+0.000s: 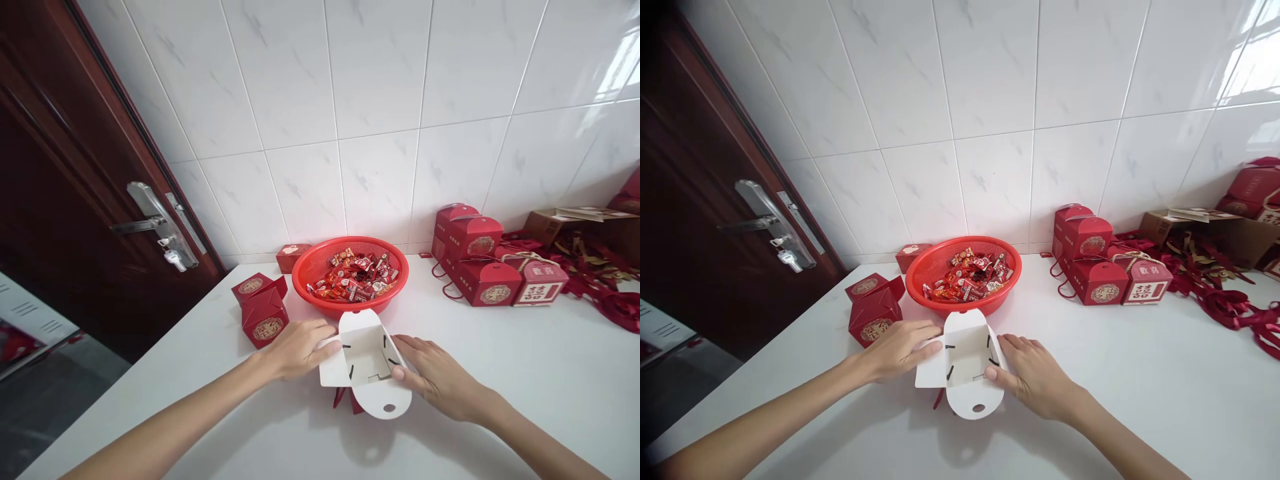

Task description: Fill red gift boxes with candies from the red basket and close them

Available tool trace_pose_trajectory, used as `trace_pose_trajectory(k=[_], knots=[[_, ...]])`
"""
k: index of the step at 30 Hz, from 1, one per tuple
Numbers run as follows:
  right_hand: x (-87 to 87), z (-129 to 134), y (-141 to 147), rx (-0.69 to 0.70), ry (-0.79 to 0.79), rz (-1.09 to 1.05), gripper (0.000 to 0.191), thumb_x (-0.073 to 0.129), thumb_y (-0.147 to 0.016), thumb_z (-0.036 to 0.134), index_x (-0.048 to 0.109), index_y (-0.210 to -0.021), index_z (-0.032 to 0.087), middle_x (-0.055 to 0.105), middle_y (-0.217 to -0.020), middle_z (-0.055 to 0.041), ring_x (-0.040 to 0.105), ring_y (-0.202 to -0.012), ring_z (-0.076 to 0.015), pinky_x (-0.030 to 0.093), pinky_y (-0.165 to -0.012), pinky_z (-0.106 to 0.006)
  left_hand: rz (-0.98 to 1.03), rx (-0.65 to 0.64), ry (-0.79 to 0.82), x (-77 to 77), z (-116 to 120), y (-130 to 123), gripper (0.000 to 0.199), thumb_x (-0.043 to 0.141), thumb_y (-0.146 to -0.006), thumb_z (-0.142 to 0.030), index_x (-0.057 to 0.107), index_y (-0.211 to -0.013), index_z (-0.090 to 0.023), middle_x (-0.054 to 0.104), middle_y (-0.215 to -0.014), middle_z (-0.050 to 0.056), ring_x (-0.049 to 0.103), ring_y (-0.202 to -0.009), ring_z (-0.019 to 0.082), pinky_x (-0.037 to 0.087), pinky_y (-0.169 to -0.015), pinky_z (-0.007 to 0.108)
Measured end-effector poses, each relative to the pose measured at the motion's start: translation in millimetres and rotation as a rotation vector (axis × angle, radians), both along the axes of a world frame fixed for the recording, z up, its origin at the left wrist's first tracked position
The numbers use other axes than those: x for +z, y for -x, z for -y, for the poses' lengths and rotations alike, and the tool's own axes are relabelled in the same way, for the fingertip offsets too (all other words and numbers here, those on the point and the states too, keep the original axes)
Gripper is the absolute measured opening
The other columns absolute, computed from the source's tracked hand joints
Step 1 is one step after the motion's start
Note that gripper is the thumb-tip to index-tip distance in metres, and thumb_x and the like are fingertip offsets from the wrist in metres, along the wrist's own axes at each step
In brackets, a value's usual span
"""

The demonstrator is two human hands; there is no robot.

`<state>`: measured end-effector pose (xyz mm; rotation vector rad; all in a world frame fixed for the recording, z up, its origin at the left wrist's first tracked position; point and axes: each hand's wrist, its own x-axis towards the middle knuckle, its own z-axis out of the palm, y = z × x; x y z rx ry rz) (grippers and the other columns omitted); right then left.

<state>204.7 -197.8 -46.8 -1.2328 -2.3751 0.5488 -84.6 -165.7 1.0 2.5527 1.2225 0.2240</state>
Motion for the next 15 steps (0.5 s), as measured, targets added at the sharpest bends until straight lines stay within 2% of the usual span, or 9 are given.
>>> trace_pose_trajectory(k=[2, 6, 8, 9, 11, 13, 15], knots=[[-5.8, -1, -1, -0.03, 0.044, -0.079, 0.059, 0.025, -0.1, 0.065, 0.067, -0.116, 0.026, 0.072, -0.107, -0.0101, 0.067, -0.097, -0.0269, 0.052, -0.087, -0.04, 0.073, 0.021, -0.069, 13.7, -2, 0, 0.043, 0.036, -0.101, -0.047, 0.068, -0.091, -0.021, 0.07, -0.086, 0.004, 0.062, -0.077, 0.019, 0.044, -0.071, 0.03], [-19.0, -2, -3, -0.208, 0.134, -0.25, 0.064, 0.026, -0.099, 0.064, 0.059, -0.135, 0.024, 0.066, -0.13, -0.0139, 0.063, -0.118, -0.031, 0.051, -0.096, -0.044, 0.307, 0.051, -0.22, 39.5, -11, -13, 0.034, 0.046, -0.097, -0.036, 0.067, -0.078, -0.019, 0.068, -0.08, 0.004, 0.061, -0.073, 0.016, 0.047, -0.072, 0.029], [-24.4, -3, -4, -0.286, 0.165, -0.361, 0.063, 0.024, -0.099, 0.065, 0.058, -0.134, 0.025, 0.065, -0.133, -0.0128, 0.063, -0.119, -0.0302, 0.051, -0.097, -0.044, 0.325, 0.019, -0.217, 50.3, -18, -25, 0.028, 0.051, -0.094, -0.032, 0.068, -0.077, -0.019, 0.069, -0.081, 0.004, 0.062, -0.076, 0.016, 0.049, -0.075, 0.029], [-26.6, -4, -4, -0.314, 0.173, -0.409, 0.061, 0.024, -0.099, 0.065, 0.062, -0.127, 0.025, 0.068, -0.127, -0.0118, 0.065, -0.114, -0.0293, 0.052, -0.093, -0.042, 0.303, 0.006, -0.196, 54.9, -24, -30, 0.026, 0.052, -0.093, -0.031, 0.069, -0.079, -0.019, 0.07, -0.084, 0.004, 0.063, -0.078, 0.017, 0.049, -0.077, 0.03], [-29.8, -7, -3, -0.359, 0.169, -0.469, 0.056, 0.026, -0.099, 0.064, 0.066, -0.098, 0.025, 0.072, -0.101, -0.0092, 0.068, -0.094, -0.027, 0.054, -0.081, -0.038, 0.216, 0.025, -0.154, 61.5, -39, -41, 0.024, 0.051, -0.092, -0.029, 0.072, -0.084, -0.021, 0.072, -0.091, 0.004, 0.066, -0.085, 0.018, 0.05, -0.082, 0.031], [-32.1, -10, -2, -0.377, 0.138, -0.48, 0.051, 0.033, -0.096, 0.063, 0.057, -0.073, 0.024, 0.066, -0.077, -0.0062, 0.064, -0.075, -0.0241, 0.052, -0.069, -0.035, 0.049, 0.06, -0.078, 64.0, -60, -47, 0.026, 0.053, -0.091, -0.034, 0.075, -0.099, -0.023, 0.073, -0.108, 0.005, 0.066, -0.1, 0.022, 0.049, -0.092, 0.033], [-33.9, -12, -1, -0.366, 0.092, -0.472, 0.043, 0.044, -0.092, 0.056, 0.048, -0.062, 0.024, 0.06, -0.067, -0.0042, 0.058, -0.064, -0.0216, 0.049, -0.062, -0.033, -0.201, 0.105, 0.067, 62.1, -82, -51, 0.042, 0.057, -0.09, -0.048, 0.07, -0.123, -0.025, 0.069, -0.125, 0.009, 0.063, -0.115, 0.029, 0.048, -0.097, 0.038]])
